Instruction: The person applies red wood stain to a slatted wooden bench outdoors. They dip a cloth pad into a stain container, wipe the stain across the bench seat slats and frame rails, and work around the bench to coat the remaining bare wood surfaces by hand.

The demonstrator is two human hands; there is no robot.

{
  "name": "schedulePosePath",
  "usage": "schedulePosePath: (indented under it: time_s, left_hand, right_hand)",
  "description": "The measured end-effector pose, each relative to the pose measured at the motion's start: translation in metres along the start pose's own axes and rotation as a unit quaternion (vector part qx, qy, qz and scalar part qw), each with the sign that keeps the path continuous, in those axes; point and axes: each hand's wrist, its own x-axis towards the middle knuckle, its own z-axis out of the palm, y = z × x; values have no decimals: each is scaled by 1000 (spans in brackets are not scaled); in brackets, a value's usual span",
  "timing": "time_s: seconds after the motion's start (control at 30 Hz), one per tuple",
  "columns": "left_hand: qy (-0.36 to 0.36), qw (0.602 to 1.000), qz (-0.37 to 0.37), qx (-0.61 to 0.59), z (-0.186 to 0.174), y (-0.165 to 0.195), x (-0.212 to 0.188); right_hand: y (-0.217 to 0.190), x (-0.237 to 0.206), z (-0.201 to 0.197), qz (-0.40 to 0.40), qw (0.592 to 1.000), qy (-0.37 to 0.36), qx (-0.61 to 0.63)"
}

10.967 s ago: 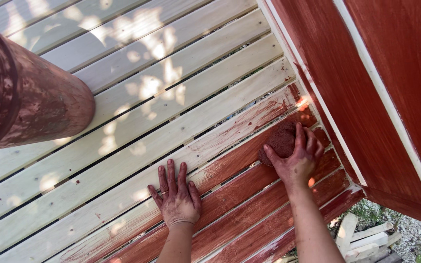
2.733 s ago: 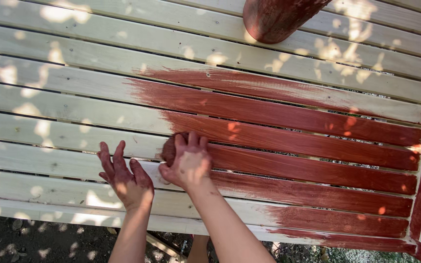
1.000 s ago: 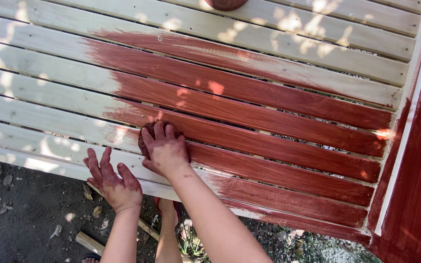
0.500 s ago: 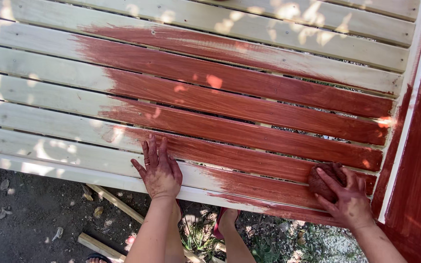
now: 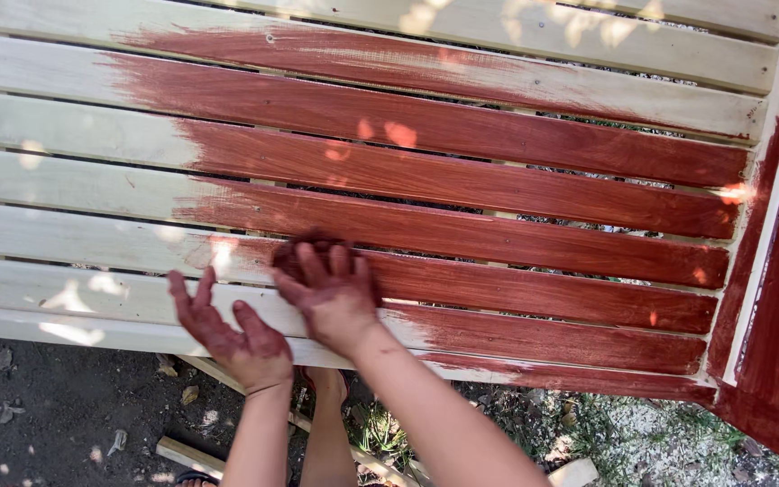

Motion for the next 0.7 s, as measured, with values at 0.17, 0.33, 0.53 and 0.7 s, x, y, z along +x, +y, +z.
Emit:
schedulePosePath:
  time_s: [0.17, 0.33, 0.53, 0.7]
  left_hand:
    - [22, 997, 69, 36, -39, 1, 43]
    - [-34, 990, 73, 113, -15, 9, 28]
    - [-241, 941, 24, 238, 51, 29, -48]
    - [-332, 885, 47, 324, 74, 35, -100]
  right_hand:
    - [-67, 64, 10, 2, 997, -58, 54]
    - [-11, 12, 8, -35, 998, -9, 48]
    - [150, -129, -49, -32, 999, 10, -32]
    - [263, -258, -119, 166, 979, -38, -113]
